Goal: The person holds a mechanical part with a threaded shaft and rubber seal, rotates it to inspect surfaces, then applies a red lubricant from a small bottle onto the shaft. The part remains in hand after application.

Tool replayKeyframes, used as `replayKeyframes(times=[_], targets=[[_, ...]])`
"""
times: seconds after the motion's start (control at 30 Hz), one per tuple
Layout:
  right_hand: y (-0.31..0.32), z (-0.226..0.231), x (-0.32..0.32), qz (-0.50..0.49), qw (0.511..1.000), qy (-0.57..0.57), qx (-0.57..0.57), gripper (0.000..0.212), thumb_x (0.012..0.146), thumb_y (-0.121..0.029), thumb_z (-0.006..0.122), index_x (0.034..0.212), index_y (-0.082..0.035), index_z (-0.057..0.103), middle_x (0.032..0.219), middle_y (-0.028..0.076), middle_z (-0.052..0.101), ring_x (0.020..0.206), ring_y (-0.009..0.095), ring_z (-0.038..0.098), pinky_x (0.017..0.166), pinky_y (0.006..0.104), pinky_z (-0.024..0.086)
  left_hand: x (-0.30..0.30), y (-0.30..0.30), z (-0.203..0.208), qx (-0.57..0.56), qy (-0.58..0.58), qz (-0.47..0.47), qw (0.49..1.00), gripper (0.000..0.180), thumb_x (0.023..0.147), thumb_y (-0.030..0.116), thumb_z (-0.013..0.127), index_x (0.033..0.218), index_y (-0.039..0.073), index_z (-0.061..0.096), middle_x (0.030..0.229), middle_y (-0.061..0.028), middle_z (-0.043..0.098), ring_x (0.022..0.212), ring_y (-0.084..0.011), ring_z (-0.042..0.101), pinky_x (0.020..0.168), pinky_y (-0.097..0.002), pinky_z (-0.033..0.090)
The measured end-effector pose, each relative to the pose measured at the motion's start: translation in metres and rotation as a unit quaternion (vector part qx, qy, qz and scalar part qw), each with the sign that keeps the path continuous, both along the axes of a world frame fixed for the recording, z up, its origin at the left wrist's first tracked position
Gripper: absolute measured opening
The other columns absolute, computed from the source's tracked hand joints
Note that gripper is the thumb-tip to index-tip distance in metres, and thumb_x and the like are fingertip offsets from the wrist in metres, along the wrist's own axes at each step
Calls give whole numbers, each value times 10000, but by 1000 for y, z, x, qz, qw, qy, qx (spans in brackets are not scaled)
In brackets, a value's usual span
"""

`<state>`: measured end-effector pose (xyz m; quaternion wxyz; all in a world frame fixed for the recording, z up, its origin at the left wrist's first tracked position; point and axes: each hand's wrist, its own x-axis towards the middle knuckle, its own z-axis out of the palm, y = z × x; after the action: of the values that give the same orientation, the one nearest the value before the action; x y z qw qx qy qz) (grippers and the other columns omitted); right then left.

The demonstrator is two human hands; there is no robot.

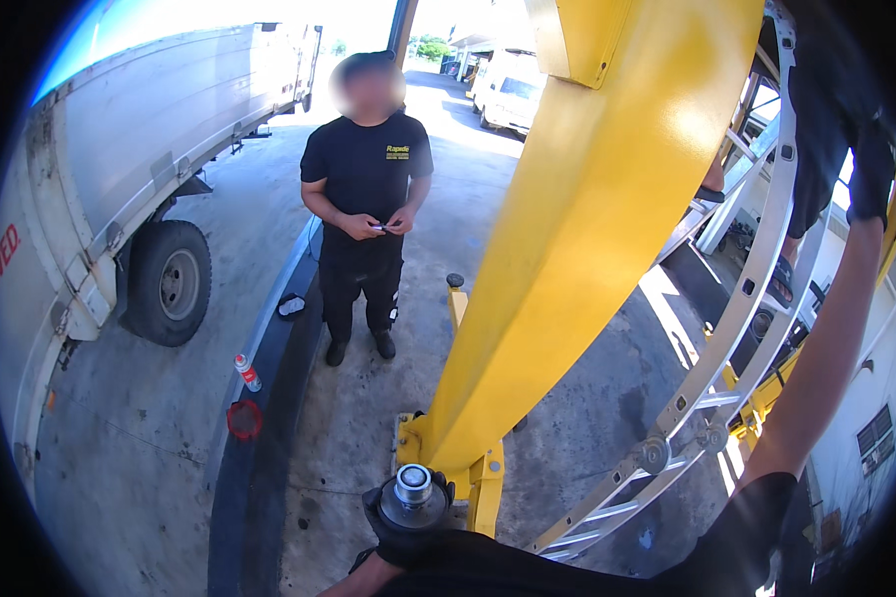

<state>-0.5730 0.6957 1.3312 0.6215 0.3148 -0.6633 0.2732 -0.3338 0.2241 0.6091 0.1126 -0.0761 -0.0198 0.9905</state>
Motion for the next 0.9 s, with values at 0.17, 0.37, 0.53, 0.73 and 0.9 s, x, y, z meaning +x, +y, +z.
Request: replayKeyframes(times=[0.17, 0.37, 0.53, 0.73, 0.9], targets=[[-20, 0, -2, 2, 1000, 2, 2, 297, 1024, -199, 637, 1299, -91, 666, 1054, 11, 701, 929, 109, 668, 791, 300, 516, 7, -8, -2, 10, 9, 13, 1000, 895, 920, 696, 586, 1489, 5, 579, 1426, -175, 652, 1487, -354, 537, 1353, -558, 309], [-51, -9, -4, 9, 1000, -4, -1, 310, 1012, -179, 666, 1312, -100, 681, 1075, 17, 713, 950, 120, 681, 810, 310, 528, 19, -18, -5, 20, 17, 28, 999, 884, 932, 682, 572, 1493, -1, 573, 1433, -182, 645, 1495, -361, 529, 1354, -557, 308], [-79, -25, -8, 18, 1000, -11, -6, 325, 1002, -162, 691, 1322, -107, 693, 1093, 23, 724, 967, 130, 692, 825, 318, 539, 28, -25, -3, 24, 17, 34, 999, 875, 942, 670, 560, 1496, -7, 567, 1440, -188, 639, 1502, -366, 521, 1354, -557, 307], [-111, -39, -7, 18, 1000, -23, -10, 346, 990, -141, 720, 1335, -115, 708, 1114, 29, 736, 987, 142, 706, 844, 328, 551, 37, -37, -3, 33, 20, 33, 999, 863, 955, 655, 546, 1501, -13, 561, 1447, -195, 632, 1509, -373, 513, 1355, -556, 306], [-136, -51, -9, 19, 999, -27, -14, 366, 980, -124, 745, 1346, -122, 720, 1131, 34, 746, 1004, 151, 717, 859, 336, 561, 47, -51, -3, 42, 22, 43, 998, 854, 965, 643, 534, 1504, -19, 555, 1454, -201, 626, 1516, -378, 506, 1356, -555, 305]])
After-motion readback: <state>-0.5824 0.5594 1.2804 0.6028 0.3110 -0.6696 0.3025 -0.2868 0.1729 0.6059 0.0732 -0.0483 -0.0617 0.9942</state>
